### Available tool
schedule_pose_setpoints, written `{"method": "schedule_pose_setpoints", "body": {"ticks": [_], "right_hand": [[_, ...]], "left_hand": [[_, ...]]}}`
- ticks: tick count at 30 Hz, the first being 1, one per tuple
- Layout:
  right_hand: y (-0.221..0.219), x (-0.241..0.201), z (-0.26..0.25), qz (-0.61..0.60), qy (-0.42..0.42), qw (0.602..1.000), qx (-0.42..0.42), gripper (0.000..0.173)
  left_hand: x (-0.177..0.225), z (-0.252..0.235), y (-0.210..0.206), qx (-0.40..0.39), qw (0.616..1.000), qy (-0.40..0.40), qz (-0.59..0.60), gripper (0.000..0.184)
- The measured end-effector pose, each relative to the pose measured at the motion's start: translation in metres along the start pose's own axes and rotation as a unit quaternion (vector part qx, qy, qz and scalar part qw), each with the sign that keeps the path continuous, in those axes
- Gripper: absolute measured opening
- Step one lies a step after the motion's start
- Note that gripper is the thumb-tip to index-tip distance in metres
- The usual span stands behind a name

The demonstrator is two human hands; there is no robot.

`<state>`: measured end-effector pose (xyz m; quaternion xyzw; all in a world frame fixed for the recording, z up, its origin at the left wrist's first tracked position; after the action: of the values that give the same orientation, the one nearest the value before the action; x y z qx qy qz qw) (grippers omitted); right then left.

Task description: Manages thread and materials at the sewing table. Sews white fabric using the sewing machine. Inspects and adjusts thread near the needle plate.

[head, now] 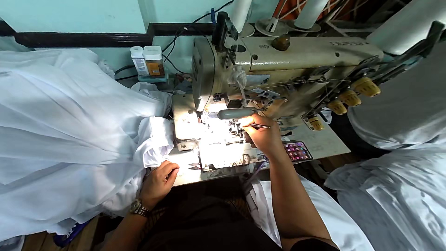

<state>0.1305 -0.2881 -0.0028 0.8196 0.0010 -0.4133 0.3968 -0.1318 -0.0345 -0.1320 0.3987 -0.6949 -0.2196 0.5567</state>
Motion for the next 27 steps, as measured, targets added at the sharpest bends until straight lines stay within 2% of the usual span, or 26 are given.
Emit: {"method": "schedule_pose_setpoints", "body": {"ticks": [10, 27], "right_hand": [[0.0031, 0.0025, 0.0012, -0.024, 0.012, 1.0, 0.017, 0.013], [0.0002, 0.0006, -0.0019, -0.016, 0.007, 1.0, -0.003, 0.012]], "left_hand": [[-0.0013, 0.0006, -0.0004, -0.004, 1.0, 0.001, 0.004, 0.027], [0.0, -0.0002, 0.0004, -0.002, 1.0, -0.002, 0.001, 0.026]]}}
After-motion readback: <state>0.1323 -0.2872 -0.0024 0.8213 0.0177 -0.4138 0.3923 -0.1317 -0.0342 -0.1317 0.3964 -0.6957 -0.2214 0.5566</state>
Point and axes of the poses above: each hand's wrist, its own z-axis away from the middle knuckle, its own y-axis out of the back of the hand, x = y × z, the point moved 1 cm from there along -z, towards the middle knuckle, and after that the axes turned 11 degrees about -x, right-handed, at the moved point
